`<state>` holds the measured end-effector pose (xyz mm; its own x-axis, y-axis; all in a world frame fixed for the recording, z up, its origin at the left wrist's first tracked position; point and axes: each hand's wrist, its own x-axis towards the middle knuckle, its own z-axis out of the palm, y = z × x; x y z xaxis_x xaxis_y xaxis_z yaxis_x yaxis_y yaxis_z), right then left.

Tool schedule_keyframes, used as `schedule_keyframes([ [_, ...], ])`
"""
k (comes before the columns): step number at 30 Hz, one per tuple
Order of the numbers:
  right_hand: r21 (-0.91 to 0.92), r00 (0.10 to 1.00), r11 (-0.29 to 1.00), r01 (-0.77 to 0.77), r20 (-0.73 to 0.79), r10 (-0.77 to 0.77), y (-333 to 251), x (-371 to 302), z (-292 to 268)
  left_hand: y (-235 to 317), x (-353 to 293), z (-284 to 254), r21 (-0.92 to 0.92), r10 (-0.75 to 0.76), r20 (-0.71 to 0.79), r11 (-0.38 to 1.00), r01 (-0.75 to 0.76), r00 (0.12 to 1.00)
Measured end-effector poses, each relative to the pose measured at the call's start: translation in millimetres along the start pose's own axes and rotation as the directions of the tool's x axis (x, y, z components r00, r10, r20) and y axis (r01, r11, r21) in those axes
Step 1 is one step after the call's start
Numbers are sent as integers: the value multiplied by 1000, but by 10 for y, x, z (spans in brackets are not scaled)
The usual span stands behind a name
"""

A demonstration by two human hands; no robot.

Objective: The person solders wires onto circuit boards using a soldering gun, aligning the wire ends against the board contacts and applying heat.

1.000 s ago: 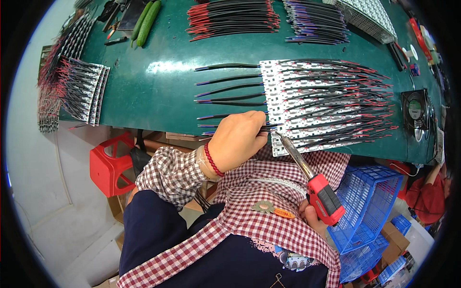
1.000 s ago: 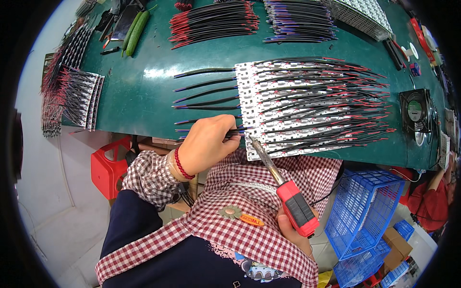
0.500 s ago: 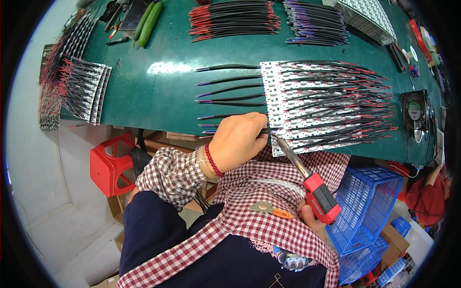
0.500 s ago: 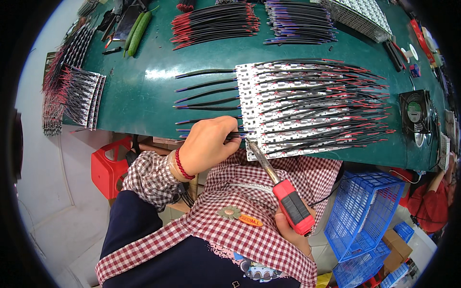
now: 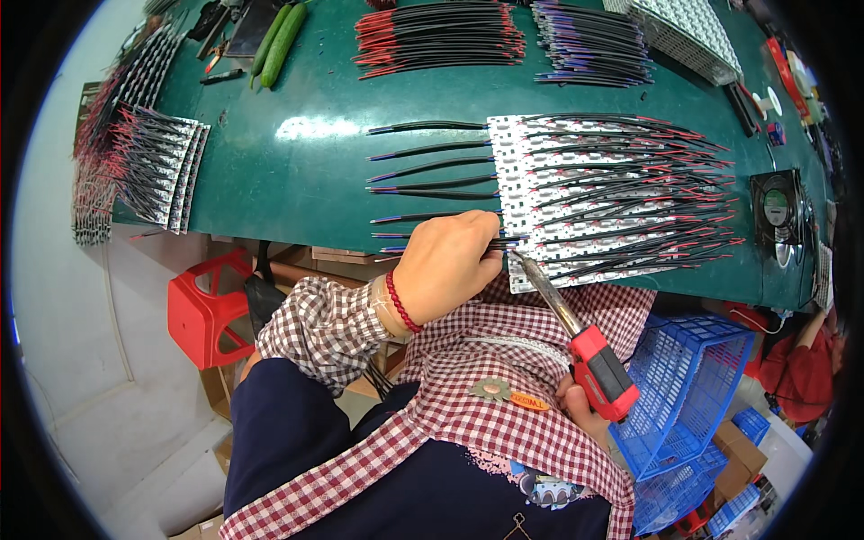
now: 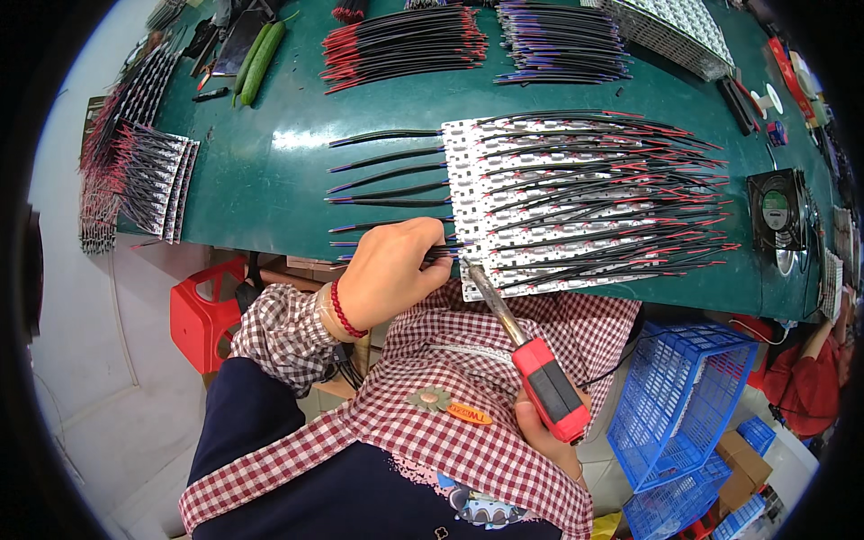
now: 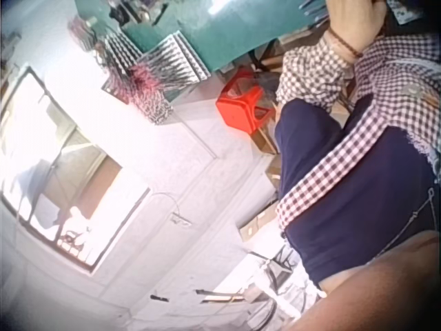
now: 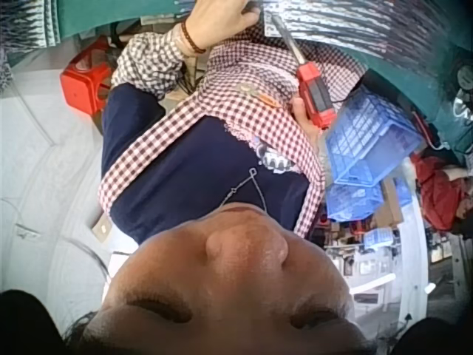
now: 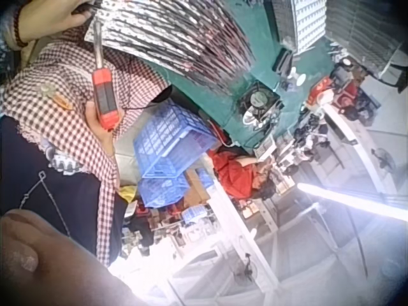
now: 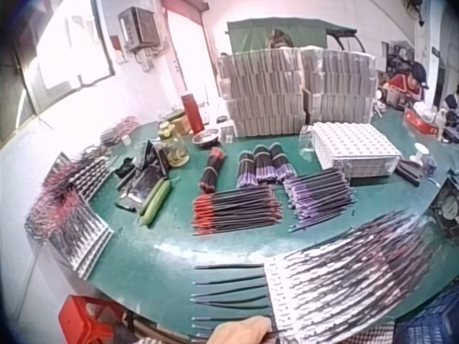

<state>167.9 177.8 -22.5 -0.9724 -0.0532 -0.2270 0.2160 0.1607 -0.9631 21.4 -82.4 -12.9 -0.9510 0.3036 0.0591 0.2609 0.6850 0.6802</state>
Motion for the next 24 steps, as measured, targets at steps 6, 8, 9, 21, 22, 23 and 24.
schedule_keyframes([
  [6,50,1000,999,17,19,-18,-28,2,-22,-5,-9,-5,5,-4,14,1000,4,1000],
  [8,45,1000,999,19,10,-20,-20,-2,-19,-36,-17,-13,31,47,33,998,-48,998],
  [9,40,1000,999,20,0,-21,-16,-4,-17,-38,-25,-18,32,47,33,998,-48,998],
  [21,106,997,991,-79,0,80,-32,-42,-2,-68,-76,50,-33,124,-58,991,-126,991],
  [22,108,997,991,-82,2,82,-23,-28,-2,-57,-67,67,2,95,-65,996,-95,993],
  [23,60,997,995,-75,5,75,-17,-2,1,-48,-59,82,37,66,-73,997,-63,995],
  [24,11,998,998,-68,10,68,-14,22,4,-45,-56,100,38,63,-71,997,-61,995],
])
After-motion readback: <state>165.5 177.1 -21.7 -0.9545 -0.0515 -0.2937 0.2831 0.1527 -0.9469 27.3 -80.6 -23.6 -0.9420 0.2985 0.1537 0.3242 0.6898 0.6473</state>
